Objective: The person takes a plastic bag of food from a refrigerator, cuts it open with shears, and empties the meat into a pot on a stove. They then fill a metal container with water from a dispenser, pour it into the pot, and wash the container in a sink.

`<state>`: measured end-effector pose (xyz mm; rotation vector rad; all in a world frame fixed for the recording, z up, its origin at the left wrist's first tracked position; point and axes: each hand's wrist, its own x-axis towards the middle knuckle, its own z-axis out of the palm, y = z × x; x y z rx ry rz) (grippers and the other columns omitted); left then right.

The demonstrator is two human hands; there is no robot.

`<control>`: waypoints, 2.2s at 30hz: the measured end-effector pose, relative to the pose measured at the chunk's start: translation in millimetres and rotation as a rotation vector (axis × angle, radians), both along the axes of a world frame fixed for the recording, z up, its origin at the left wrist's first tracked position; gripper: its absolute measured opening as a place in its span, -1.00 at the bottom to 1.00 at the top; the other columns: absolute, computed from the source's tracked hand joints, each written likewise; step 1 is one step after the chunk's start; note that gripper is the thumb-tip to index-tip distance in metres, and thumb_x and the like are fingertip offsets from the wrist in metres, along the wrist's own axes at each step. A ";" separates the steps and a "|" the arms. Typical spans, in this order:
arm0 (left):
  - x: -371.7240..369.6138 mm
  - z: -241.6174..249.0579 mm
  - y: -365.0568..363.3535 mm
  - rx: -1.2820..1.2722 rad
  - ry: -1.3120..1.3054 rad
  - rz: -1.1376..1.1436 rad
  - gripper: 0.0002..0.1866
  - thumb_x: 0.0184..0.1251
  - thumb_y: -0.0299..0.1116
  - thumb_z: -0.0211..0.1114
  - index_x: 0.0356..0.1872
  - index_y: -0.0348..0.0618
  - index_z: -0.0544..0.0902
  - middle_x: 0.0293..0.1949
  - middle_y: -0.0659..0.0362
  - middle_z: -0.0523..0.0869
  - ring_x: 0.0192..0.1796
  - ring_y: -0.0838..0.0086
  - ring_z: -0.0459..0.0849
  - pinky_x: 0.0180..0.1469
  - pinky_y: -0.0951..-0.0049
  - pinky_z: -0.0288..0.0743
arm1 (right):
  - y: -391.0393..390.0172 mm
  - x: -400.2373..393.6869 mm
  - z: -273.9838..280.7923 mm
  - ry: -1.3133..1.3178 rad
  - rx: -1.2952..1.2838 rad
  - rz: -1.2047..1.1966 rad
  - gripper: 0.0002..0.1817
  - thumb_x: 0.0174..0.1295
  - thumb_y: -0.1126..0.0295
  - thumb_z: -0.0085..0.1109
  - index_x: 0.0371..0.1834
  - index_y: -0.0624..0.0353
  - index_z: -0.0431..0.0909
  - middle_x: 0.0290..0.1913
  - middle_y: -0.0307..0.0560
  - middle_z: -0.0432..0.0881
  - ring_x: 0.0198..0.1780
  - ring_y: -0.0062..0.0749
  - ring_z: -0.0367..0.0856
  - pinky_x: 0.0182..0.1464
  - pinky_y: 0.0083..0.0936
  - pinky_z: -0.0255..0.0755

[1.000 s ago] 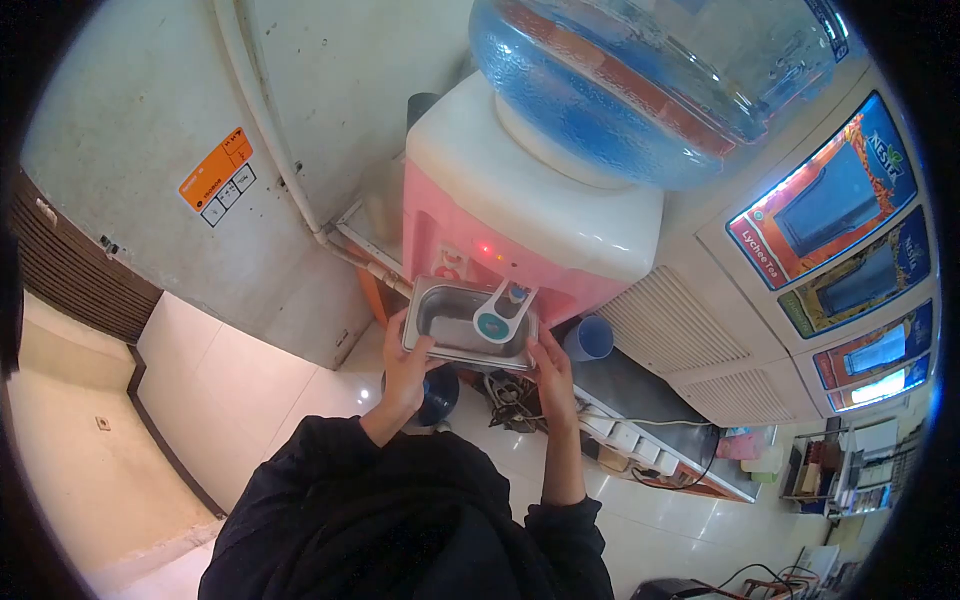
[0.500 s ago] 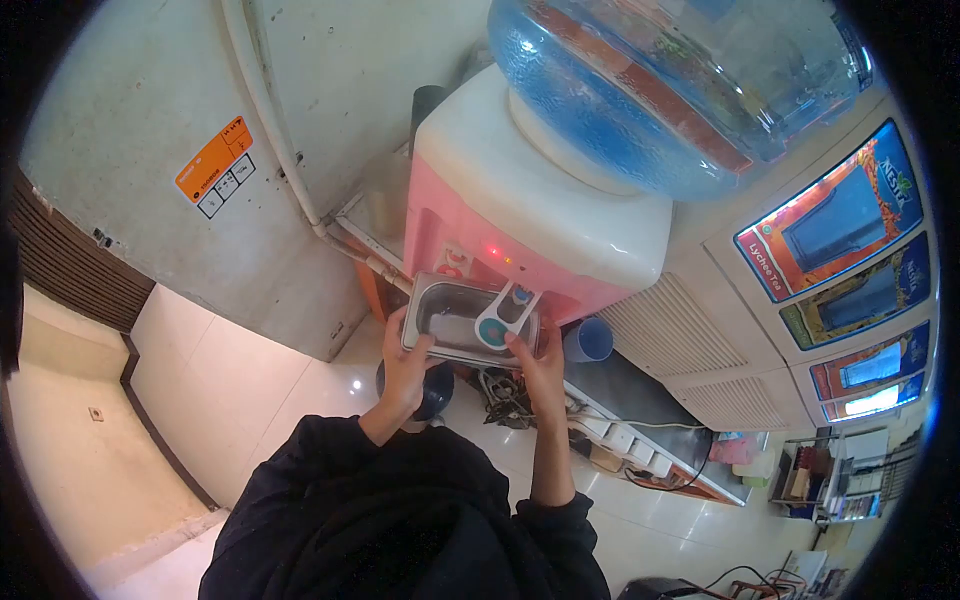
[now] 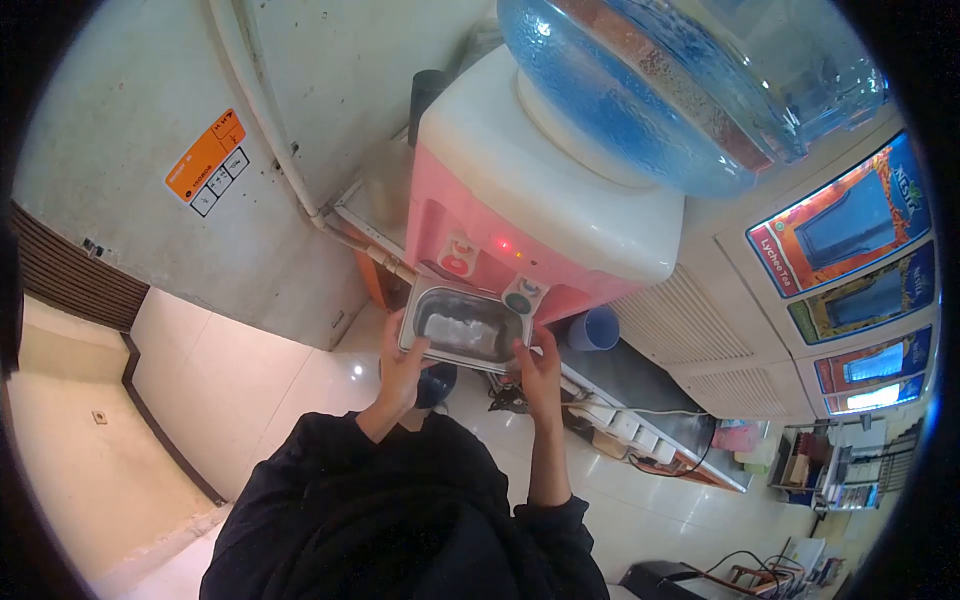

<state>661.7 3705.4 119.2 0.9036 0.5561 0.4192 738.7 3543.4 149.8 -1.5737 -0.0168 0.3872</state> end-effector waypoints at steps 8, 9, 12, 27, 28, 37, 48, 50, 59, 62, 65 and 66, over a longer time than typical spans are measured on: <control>-30.4 3.4 22.1 0.013 0.063 -0.166 -0.53 0.16 -0.59 0.07 0.12 -0.11 0.25 -0.18 0.19 0.52 -0.25 0.54 0.59 -0.29 0.54 0.60 | -9.1 -21.9 -45.0 0.056 0.005 -0.088 -0.64 0.27 0.36 -0.03 0.11 0.27 0.35 -0.15 -0.34 0.52 -0.21 -0.76 0.42 -0.24 -0.83 0.25; -34.7 7.0 23.5 0.001 0.060 -0.197 -0.54 0.17 -0.58 0.07 0.12 -0.12 0.24 -0.16 0.17 0.52 -0.23 0.52 0.59 -0.27 0.51 0.61 | -6.3 -29.5 -48.1 0.074 0.094 -0.155 -0.64 0.28 0.37 -0.04 0.10 0.30 0.35 -0.12 -0.31 0.52 -0.17 -0.74 0.43 -0.18 -0.82 0.26; -45.8 18.7 29.0 -0.046 0.054 -0.310 -0.57 0.23 -0.53 0.05 0.13 -0.15 0.23 -0.12 0.12 0.52 -0.17 0.43 0.60 -0.23 0.43 0.62 | -2.6 -50.8 -35.2 0.102 0.300 -0.232 -0.64 0.28 0.42 -0.07 0.10 0.36 0.32 -0.03 -0.19 0.51 -0.02 -0.64 0.44 0.04 -0.73 0.25; -64.8 82.4 -120.2 0.141 0.010 -0.747 -0.53 0.29 -0.48 -0.03 0.22 -0.41 0.20 0.02 0.07 0.51 -0.07 0.51 0.55 -0.02 0.59 0.40 | -187.2 -167.2 33.2 -0.037 0.426 -0.640 -0.63 0.29 0.41 -0.10 0.11 0.39 0.30 -0.02 -0.10 0.50 -0.03 -0.59 0.44 0.03 -0.69 0.26; -66.6 88.6 -147.6 0.107 -0.013 -0.794 -0.52 0.27 -0.47 -0.04 0.21 -0.43 0.19 0.07 0.05 0.47 0.02 0.47 0.49 0.06 0.55 0.32 | -212.6 -175.1 39.7 -0.063 0.425 -0.659 -0.62 0.29 0.40 -0.10 0.12 0.40 0.29 -0.01 -0.10 0.50 -0.03 -0.59 0.44 0.03 -0.69 0.26; -68.3 112.5 -397.5 0.017 -0.131 -1.147 -0.46 0.23 -0.39 0.03 0.20 -0.47 0.20 0.10 0.00 0.44 0.13 0.42 0.43 0.18 0.48 0.23 | -439.7 -255.3 89.0 -0.178 0.425 -0.927 -0.58 0.27 0.42 -0.05 0.15 0.42 0.23 -0.02 -0.06 0.50 -0.04 -0.58 0.46 0.02 -0.68 0.29; -28.6 80.6 -718.3 -0.150 -0.123 -1.709 -0.47 0.28 -0.45 0.06 0.23 -0.42 0.17 0.00 0.07 0.53 -0.02 0.53 0.52 0.06 0.55 0.34 | -723.5 -288.1 71.5 -0.157 0.357 -1.296 -0.65 0.24 0.31 -0.05 -0.02 0.36 0.35 -0.21 -0.15 0.55 -0.26 -0.65 0.52 -0.18 -0.73 0.39; -14.0 82.0 -784.1 -0.163 -0.109 -1.793 -0.47 0.27 -0.47 0.07 0.23 -0.42 0.16 0.00 0.08 0.52 -0.03 0.55 0.51 0.05 0.56 0.34 | -776.9 -287.3 76.5 -0.180 0.385 -1.348 -0.66 0.23 0.30 -0.03 -0.06 0.35 0.38 -0.23 -0.13 0.57 -0.28 -0.61 0.54 -0.20 -0.69 0.42; 15.9 102.4 -1081.9 -0.113 -0.168 -2.056 -0.47 0.29 -0.46 0.04 0.25 -0.42 0.13 -0.07 0.07 0.56 -0.10 0.49 0.57 -0.03 0.50 0.44 | -1008.0 -299.3 85.0 -0.246 0.493 -1.592 -0.72 0.25 0.35 -0.06 -0.11 0.35 0.42 -0.24 -0.11 0.58 -0.28 -0.59 0.55 -0.18 -0.68 0.42; 10.0 99.2 -1183.4 -0.083 -0.209 -2.085 -0.45 0.27 -0.40 0.08 0.23 -0.43 0.16 -0.07 0.07 0.56 -0.14 0.49 0.59 -0.05 0.47 0.46 | -1099.3 -301.9 76.6 -0.296 0.494 -1.644 -0.73 0.26 0.35 -0.07 -0.12 0.35 0.42 -0.25 -0.11 0.58 -0.28 -0.60 0.55 -0.18 -0.69 0.42; -1.7 100.0 -1275.8 -0.125 -0.178 -2.101 -0.45 0.27 -0.36 0.09 0.21 -0.44 0.19 -0.07 0.08 0.56 -0.14 0.50 0.59 -0.06 0.48 0.47 | -1187.6 -317.4 67.8 -0.310 0.543 -1.598 -0.73 0.26 0.36 -0.07 -0.11 0.36 0.42 -0.24 -0.10 0.58 -0.27 -0.61 0.55 -0.17 -0.69 0.41; -4.7 100.8 -1305.6 -0.124 -0.176 -2.101 -0.46 0.27 -0.36 0.09 0.21 -0.44 0.19 -0.08 0.09 0.56 -0.14 0.51 0.59 -0.06 0.48 0.47 | -1219.7 -321.7 68.5 -0.325 0.558 -1.555 -0.73 0.26 0.37 -0.07 -0.11 0.37 0.42 -0.24 -0.10 0.58 -0.26 -0.61 0.55 -0.16 -0.69 0.41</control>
